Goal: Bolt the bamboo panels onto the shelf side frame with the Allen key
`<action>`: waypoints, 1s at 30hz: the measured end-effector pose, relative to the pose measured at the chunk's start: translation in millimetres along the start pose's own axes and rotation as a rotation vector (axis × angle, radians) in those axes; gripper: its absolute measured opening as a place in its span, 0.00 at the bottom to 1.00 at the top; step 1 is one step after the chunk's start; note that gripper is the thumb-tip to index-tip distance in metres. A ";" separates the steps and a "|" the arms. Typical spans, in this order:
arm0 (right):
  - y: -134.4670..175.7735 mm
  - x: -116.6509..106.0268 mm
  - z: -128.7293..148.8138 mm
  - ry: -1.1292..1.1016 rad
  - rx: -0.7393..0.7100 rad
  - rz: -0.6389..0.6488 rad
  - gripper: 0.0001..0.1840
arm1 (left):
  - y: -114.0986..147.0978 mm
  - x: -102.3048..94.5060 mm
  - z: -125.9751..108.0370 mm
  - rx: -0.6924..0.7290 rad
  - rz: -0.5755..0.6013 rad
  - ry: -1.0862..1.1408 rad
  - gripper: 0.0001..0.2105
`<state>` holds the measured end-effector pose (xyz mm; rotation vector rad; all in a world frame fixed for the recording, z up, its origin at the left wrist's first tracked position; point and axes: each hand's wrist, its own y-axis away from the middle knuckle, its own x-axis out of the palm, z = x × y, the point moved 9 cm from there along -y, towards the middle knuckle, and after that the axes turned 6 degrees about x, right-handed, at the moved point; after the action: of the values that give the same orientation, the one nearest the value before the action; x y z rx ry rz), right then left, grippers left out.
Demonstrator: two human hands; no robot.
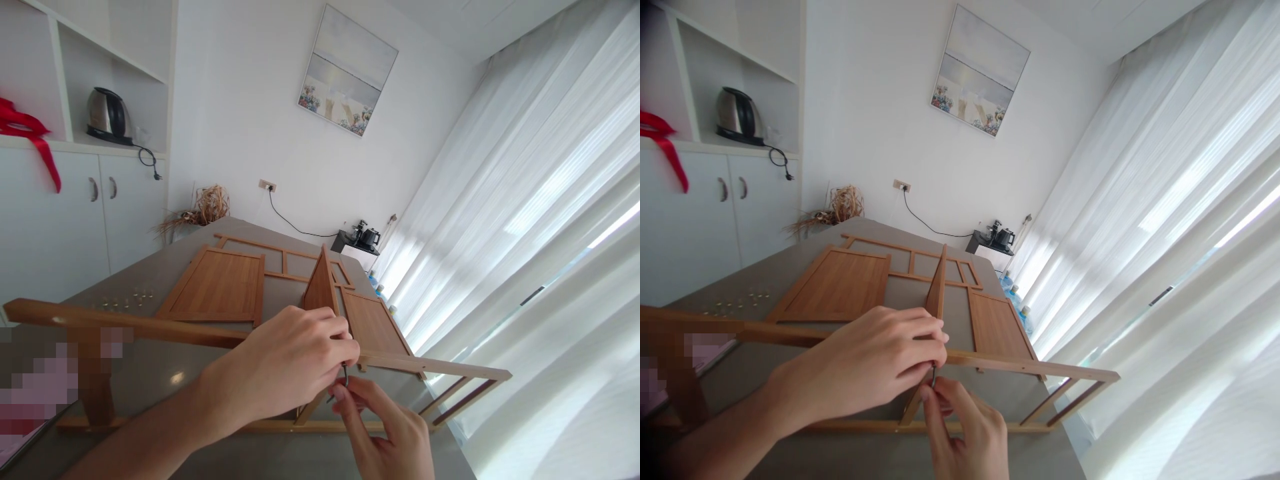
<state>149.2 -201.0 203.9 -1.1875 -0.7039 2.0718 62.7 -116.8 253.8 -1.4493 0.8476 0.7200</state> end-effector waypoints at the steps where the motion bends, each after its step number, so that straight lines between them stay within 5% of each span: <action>1: 1.1 1.8 -0.5 -0.034 0.024 -0.002 0.08 | -0.1 0.3 0.6 -0.005 0.001 0.005 0.06; 14: 8.0 -10.2 23.1 0.189 -0.403 -0.041 0.09 | 1.3 0.4 1.9 -0.019 -0.005 0.011 0.05; 30: 1.3 -11.1 36.1 0.377 -0.505 0.019 0.08 | 0.4 3.1 2.7 -0.017 0.018 0.021 0.05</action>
<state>121.3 -215.0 225.1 -1.8055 -1.0619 1.6523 64.1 -114.4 250.8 -1.4678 0.8735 0.7287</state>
